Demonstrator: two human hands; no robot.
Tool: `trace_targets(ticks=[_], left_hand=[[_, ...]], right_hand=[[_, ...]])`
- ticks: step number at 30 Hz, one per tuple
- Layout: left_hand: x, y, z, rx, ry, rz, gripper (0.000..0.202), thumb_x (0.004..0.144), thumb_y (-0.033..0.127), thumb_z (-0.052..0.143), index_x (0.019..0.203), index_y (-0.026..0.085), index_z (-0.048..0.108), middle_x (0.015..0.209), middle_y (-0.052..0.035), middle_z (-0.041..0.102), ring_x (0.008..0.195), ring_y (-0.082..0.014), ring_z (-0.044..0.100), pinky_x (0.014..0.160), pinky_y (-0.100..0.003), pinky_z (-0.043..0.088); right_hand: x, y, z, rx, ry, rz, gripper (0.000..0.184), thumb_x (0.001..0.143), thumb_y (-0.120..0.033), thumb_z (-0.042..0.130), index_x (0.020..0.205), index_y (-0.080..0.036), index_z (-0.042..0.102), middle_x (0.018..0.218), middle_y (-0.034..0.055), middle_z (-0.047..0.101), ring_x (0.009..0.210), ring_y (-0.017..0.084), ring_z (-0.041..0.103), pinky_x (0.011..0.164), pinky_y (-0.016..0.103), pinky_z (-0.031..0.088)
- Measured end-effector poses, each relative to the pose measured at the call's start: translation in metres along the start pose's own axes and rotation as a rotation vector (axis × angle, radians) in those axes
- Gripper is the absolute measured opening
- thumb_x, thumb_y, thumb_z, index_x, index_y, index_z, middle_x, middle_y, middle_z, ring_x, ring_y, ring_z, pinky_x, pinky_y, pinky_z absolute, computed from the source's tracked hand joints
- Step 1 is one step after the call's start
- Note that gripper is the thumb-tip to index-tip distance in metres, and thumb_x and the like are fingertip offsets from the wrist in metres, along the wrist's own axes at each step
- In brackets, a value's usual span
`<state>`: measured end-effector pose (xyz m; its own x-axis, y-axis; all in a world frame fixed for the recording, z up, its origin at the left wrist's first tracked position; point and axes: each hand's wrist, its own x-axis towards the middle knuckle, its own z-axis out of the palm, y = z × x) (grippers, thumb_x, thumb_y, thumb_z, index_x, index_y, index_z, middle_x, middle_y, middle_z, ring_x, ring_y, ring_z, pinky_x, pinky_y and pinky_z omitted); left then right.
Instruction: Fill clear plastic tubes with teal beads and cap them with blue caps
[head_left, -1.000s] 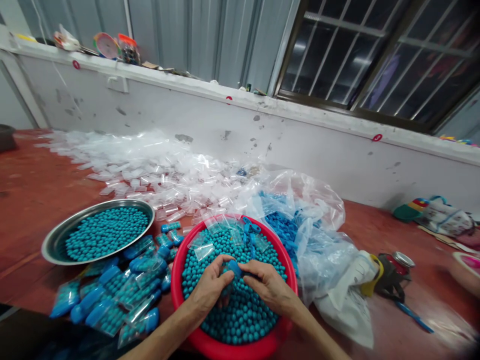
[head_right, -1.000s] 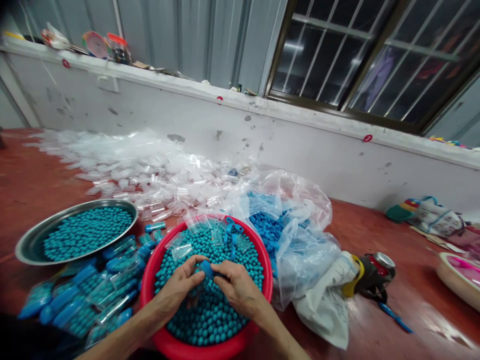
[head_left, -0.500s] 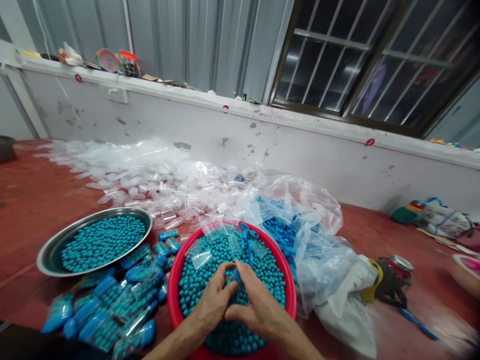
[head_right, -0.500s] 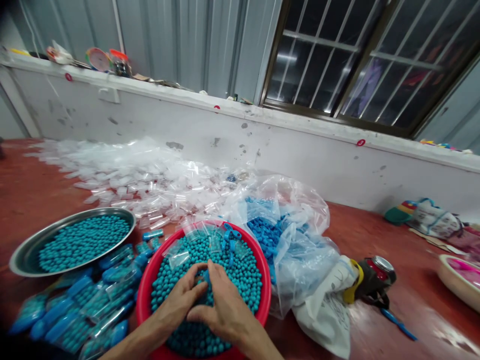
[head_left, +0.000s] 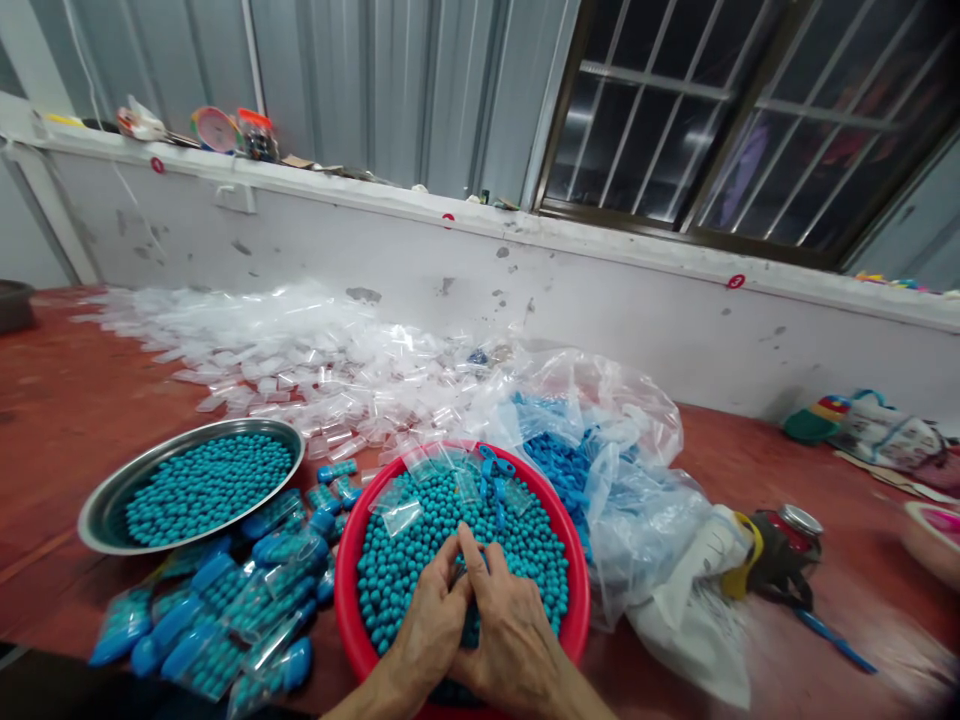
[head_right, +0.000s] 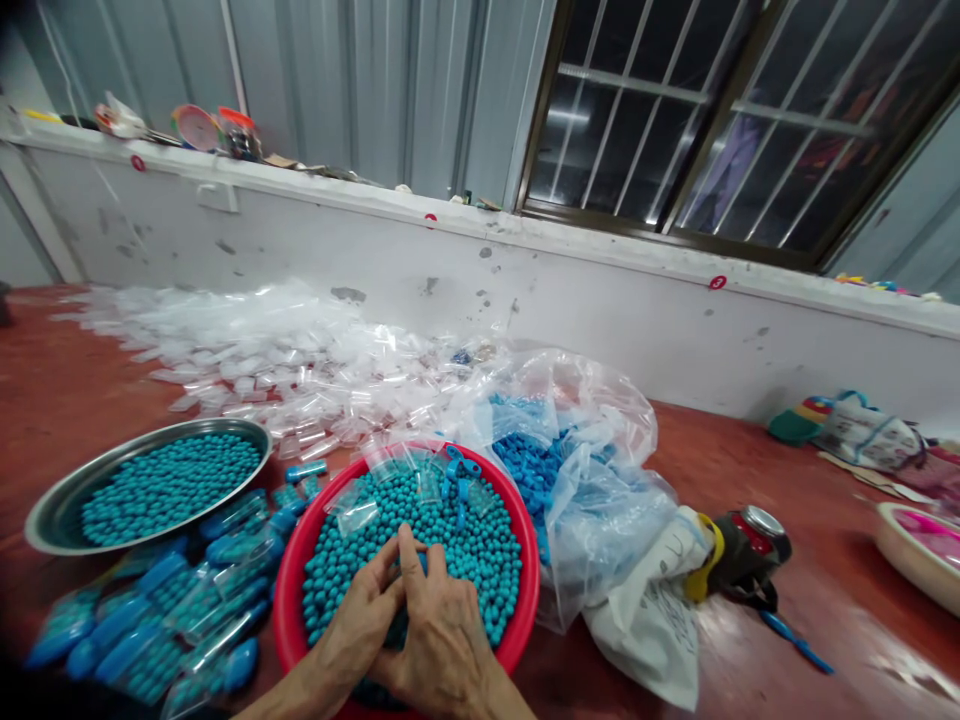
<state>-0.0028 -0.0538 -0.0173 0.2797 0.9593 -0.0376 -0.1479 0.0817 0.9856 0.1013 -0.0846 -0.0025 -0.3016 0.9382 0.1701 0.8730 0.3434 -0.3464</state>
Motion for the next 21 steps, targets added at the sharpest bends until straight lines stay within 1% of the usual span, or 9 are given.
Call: trace_targets(ticks=[5,7,9,11,12,15,18,20,21], left_hand=[[0.001,-0.009,0.001,0.040,0.028,0.022,0.028,0.072,0.030,0.054,0.095,0.015,0.054,0.092,-0.0062,0.063,0.088,-0.0205,0.056,0.080,-0.029,0.043],[0.001,-0.008,-0.002,0.051,0.016,0.038,0.027,0.073,0.032,0.052,0.095,0.016,0.054,0.092,-0.0052,0.063,0.088,-0.0194,0.056,0.080,-0.029,0.043],[-0.001,-0.003,-0.011,0.104,0.007,0.049,0.027,0.075,0.033,0.050,0.096,0.017,0.053,0.090,-0.0036,0.062,0.083,-0.0177,0.056,0.078,-0.027,0.043],[-0.004,0.008,-0.029,0.206,0.022,0.055,0.029,0.075,0.035,0.050,0.097,0.017,0.053,0.082,-0.0011,0.062,0.074,-0.0157,0.056,0.071,-0.026,0.044],[-0.006,0.014,-0.041,0.272,0.043,0.059,0.030,0.075,0.036,0.049,0.099,0.018,0.052,0.077,0.0002,0.061,0.069,-0.0150,0.056,0.067,-0.025,0.044],[-0.015,0.029,-0.084,0.541,0.209,0.097,0.036,0.077,0.042,0.045,0.104,0.020,0.051,0.074,0.0012,0.060,0.066,-0.0160,0.056,0.062,-0.026,0.045],[-0.024,0.036,-0.126,0.977,0.425,0.098,0.041,0.079,0.042,0.039,0.114,0.021,0.048,0.090,-0.0038,0.063,0.075,-0.0205,0.059,0.070,-0.033,0.046],[-0.027,0.035,-0.142,1.226,0.551,0.171,0.046,0.081,0.039,0.035,0.120,0.018,0.045,0.103,-0.0097,0.060,0.086,-0.0249,0.058,0.076,-0.038,0.045],[-0.028,0.033,-0.145,1.307,0.583,0.227,0.046,0.082,0.038,0.034,0.121,0.017,0.044,0.107,-0.0114,0.058,0.091,-0.0260,0.057,0.078,-0.039,0.045]], right_hand=[[-0.001,0.001,0.007,0.004,-0.048,0.040,0.090,0.069,-0.037,0.057,0.139,-0.020,0.003,0.107,0.0140,0.048,0.083,0.028,0.057,0.068,0.041,0.046],[-0.001,0.002,0.007,0.065,-0.078,0.015,0.093,0.069,-0.036,0.058,0.139,-0.021,-0.002,0.115,0.0141,0.045,0.087,0.027,0.056,0.071,0.040,0.046],[0.001,0.004,0.002,0.160,-0.120,-0.062,0.098,0.068,-0.038,0.061,0.138,-0.023,-0.005,0.127,0.0138,0.037,0.098,0.026,0.053,0.077,0.037,0.046],[0.006,0.009,-0.006,0.209,-0.142,-0.114,0.098,0.067,-0.040,0.063,0.138,-0.024,-0.002,0.135,0.0123,0.028,0.109,0.026,0.047,0.085,0.035,0.043],[0.010,0.013,-0.011,0.200,-0.133,-0.107,0.092,0.070,-0.041,0.062,0.139,-0.024,0.003,0.136,0.0115,0.029,0.111,0.026,0.046,0.087,0.034,0.041],[0.029,0.026,-0.019,0.084,-0.043,0.000,0.062,0.081,-0.035,0.051,0.135,-0.020,0.024,0.122,0.0103,0.046,0.104,0.024,0.051,0.084,0.033,0.042],[0.054,0.037,-0.015,-0.091,0.022,0.055,0.052,0.083,-0.031,0.050,0.130,-0.018,0.033,0.113,0.0106,0.052,0.097,0.023,0.055,0.077,0.031,0.045],[0.070,0.041,-0.007,-0.203,0.023,0.054,0.055,0.080,-0.029,0.055,0.129,-0.019,0.034,0.115,0.0111,0.050,0.095,0.023,0.056,0.073,0.030,0.046],[0.077,0.043,-0.003,-0.244,0.016,0.055,0.054,0.079,-0.028,0.056,0.128,-0.020,0.035,0.114,0.0111,0.051,0.092,0.023,0.056,0.070,0.030,0.046]])
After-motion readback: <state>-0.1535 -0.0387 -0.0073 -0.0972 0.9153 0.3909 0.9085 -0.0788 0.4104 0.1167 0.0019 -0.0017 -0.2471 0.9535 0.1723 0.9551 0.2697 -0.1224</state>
